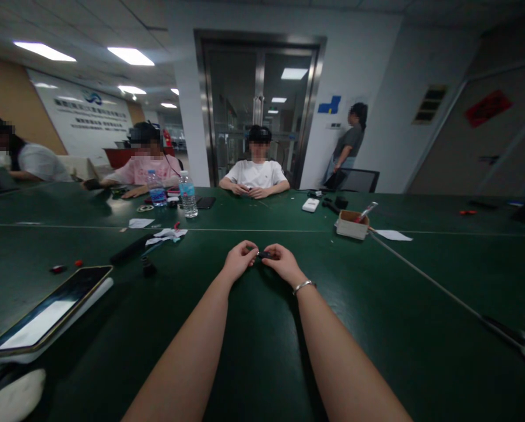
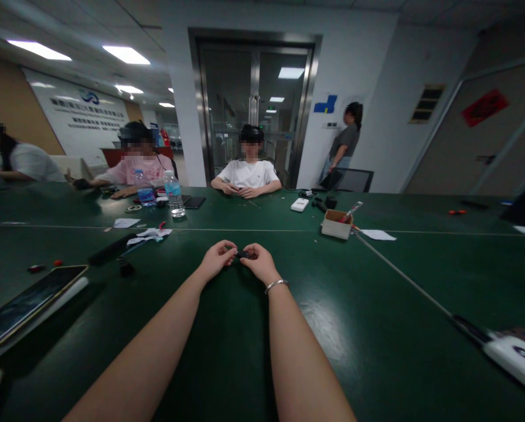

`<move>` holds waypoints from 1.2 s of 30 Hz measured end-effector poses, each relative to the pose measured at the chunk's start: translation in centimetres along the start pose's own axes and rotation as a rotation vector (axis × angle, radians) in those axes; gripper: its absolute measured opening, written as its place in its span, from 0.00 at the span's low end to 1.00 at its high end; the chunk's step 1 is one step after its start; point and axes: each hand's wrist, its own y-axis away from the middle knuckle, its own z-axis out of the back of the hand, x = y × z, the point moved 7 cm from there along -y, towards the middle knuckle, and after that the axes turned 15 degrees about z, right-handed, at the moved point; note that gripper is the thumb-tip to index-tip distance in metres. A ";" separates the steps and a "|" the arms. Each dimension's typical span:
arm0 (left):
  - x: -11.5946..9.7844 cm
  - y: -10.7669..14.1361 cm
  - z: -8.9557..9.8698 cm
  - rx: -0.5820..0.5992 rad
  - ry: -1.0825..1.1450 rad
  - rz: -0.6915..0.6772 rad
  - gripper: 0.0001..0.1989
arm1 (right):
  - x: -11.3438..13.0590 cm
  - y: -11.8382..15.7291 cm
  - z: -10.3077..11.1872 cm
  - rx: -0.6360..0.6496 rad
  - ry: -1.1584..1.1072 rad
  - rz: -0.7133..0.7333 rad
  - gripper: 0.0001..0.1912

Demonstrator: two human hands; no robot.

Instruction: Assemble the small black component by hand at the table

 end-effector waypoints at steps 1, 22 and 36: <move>0.0 0.0 0.0 0.005 -0.006 0.003 0.13 | 0.0 0.0 0.0 0.003 0.006 0.001 0.15; 0.0 0.0 -0.1 0.018 0.092 0.065 0.11 | -0.1 -0.1 0.3 -0.005 0.084 0.008 0.14; -0.1 0.1 0.2 0.016 0.082 0.039 0.13 | -0.2 0.0 0.2 -0.003 0.078 0.018 0.14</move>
